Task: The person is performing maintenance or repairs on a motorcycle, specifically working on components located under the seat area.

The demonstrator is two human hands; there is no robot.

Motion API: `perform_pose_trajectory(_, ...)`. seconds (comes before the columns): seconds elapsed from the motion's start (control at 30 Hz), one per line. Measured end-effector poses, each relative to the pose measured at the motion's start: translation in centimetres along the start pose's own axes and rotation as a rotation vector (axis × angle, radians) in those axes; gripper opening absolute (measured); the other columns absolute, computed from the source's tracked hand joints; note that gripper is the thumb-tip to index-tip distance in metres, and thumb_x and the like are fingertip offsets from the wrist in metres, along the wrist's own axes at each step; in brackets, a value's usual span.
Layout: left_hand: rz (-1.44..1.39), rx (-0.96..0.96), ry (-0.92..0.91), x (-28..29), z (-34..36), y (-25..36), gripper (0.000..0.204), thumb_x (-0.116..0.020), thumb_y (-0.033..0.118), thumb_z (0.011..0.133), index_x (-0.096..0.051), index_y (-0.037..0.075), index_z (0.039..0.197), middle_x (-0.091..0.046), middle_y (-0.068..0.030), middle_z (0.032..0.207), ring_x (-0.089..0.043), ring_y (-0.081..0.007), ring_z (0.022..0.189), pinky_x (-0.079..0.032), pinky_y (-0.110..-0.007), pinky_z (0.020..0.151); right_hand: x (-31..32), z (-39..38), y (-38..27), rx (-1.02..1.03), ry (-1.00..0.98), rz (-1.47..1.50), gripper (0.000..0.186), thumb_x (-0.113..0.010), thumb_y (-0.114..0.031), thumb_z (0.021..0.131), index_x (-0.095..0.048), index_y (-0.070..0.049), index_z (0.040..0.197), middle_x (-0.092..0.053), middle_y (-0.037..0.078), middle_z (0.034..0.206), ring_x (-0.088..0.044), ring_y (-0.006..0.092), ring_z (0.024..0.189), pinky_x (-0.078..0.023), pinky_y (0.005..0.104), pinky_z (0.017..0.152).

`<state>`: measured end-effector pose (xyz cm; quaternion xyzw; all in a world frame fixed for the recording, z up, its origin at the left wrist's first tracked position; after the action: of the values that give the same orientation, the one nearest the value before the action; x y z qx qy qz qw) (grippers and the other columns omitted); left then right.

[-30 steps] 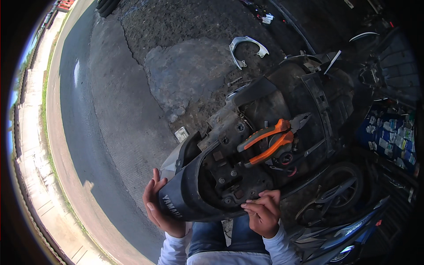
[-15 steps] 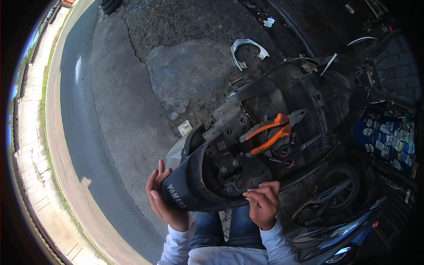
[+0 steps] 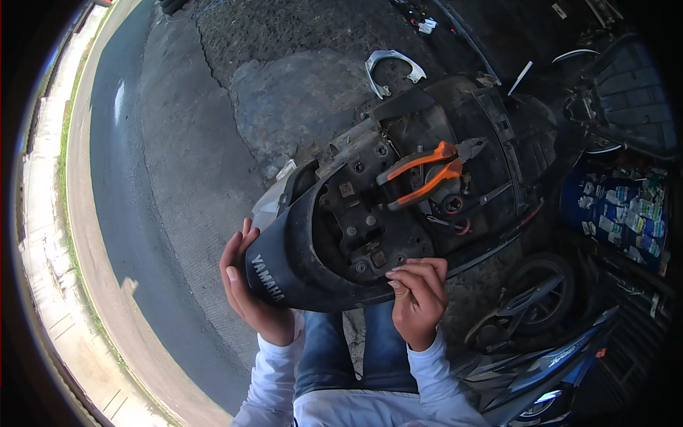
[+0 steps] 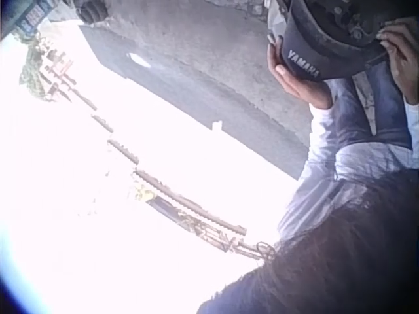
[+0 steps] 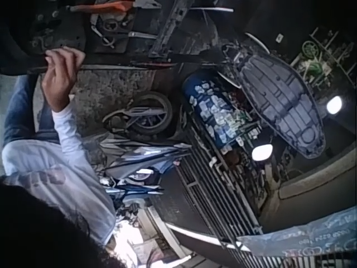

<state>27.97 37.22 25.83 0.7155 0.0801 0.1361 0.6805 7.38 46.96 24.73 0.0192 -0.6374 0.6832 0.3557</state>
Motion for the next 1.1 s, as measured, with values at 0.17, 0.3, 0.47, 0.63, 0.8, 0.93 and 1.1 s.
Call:
perform_pose_trajectory(0.17, -0.046, -0.059, 0.000, 0.1, -0.3, 0.1, 0.049, -0.025, 0.032, 0.097, -0.045, -0.006, 0.122, -0.059, -0.0232, 0.114, -0.046, -0.0357, 0.124, -0.031, -0.046, 0.107, 0.1, -0.6, 0.4, 0.029, 0.027, -0.042, 0.020, -0.071, 0.000, 0.074, -0.065, -0.004, 0.093, -0.063, 0.005, 0.087, -0.055, 0.0264, 0.087, -0.048, 0.0355, 0.076)
perform_pose_trajectory(0.3, 0.001, -0.083, 0.001, -0.2, -0.2, 0.5, 0.050, -0.025, 0.034, 0.097, -0.044, -0.005, 0.122, -0.060, -0.0221, 0.113, -0.047, -0.0361, 0.123, -0.032, -0.047, 0.107, 0.7, -0.9, 0.3, 0.036, 0.073, -0.166, 0.020, -0.075, -0.006, 0.072, -0.063, -0.002, 0.088, -0.062, 0.006, 0.080, -0.055, 0.0275, 0.085, -0.048, 0.0386, 0.076)
perform_pose_trajectory(0.47, -0.017, -0.040, 0.013, -0.2, -0.1, 0.1, 0.052, -0.023, 0.035, 0.097, -0.043, -0.005, 0.123, -0.059, -0.0220, 0.114, -0.046, -0.0371, 0.123, -0.032, -0.048, 0.108, 0.2, -1.3, -0.1, 0.068, 0.078, -0.275, 0.016, -0.076, -0.005, 0.070, -0.062, -0.001, 0.078, -0.061, 0.006, 0.073, -0.055, 0.0264, 0.079, -0.046, 0.0360, 0.068)
perform_pose_trajectory(0.63, -0.088, -0.062, -0.058, 0.1, -0.2, -0.3, 0.050, -0.022, 0.028, 0.098, -0.041, -0.005, 0.130, -0.057, -0.0216, 0.121, -0.048, -0.0378, 0.123, -0.030, -0.046, 0.110, 0.0, -1.2, 0.7, 0.078, 0.050, -0.201, 0.016, -0.075, -0.003, 0.070, -0.060, -0.001, 0.073, -0.054, 0.005, 0.066, -0.049, 0.0232, 0.063, -0.041, 0.0323, 0.055)
perform_pose_trajectory(0.8, -0.053, 0.016, 0.024, 0.2, -0.2, -0.7, 0.058, -0.019, 0.038, 0.095, -0.041, -0.003, 0.129, -0.057, -0.0216, 0.120, -0.046, -0.0363, 0.124, -0.029, -0.046, 0.110, 0.0, -1.1, 1.1, 0.043, 0.050, -0.166, 0.015, -0.075, -0.001, 0.068, -0.059, -0.001, 0.069, -0.051, 0.004, 0.062, -0.047, 0.0198, 0.060, -0.038, 0.0299, 0.051)
perform_pose_trajectory(0.93, -0.067, 0.046, 0.058, 0.2, -0.2, -0.7, 0.057, -0.021, 0.039, 0.094, -0.043, -0.002, 0.127, -0.059, -0.0193, 0.118, -0.048, -0.0365, 0.122, -0.029, -0.046, 0.110, 0.0, -0.9, 1.1, 0.026, 0.037, -0.147, 0.015, -0.075, -0.001, 0.068, -0.060, -0.001, 0.069, -0.052, 0.004, 0.062, -0.047, 0.0200, 0.060, -0.038, 0.0301, 0.051)
perform_pose_trajectory(1.1, -0.025, 0.031, -0.001, 0.4, -0.2, -0.7, 0.057, -0.015, 0.034, 0.096, -0.041, -0.001, 0.132, -0.054, -0.0221, 0.127, -0.045, -0.0318, 0.126, -0.029, -0.042, 0.111, 0.0, -1.0, 1.0, 0.019, 0.050, -0.151, 0.015, -0.075, -0.002, 0.068, -0.060, -0.002, 0.070, -0.052, 0.004, 0.063, -0.048, 0.0202, 0.061, -0.038, 0.0306, 0.052)
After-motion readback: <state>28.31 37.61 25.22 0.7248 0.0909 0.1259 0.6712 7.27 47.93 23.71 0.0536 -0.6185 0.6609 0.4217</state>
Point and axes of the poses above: each hand's wrist, its own z-axis towards the middle knuckle, its own x-axis out of the back of the hand, y = z × x, the point moved 6 cm from there along z, towards the middle knuckle
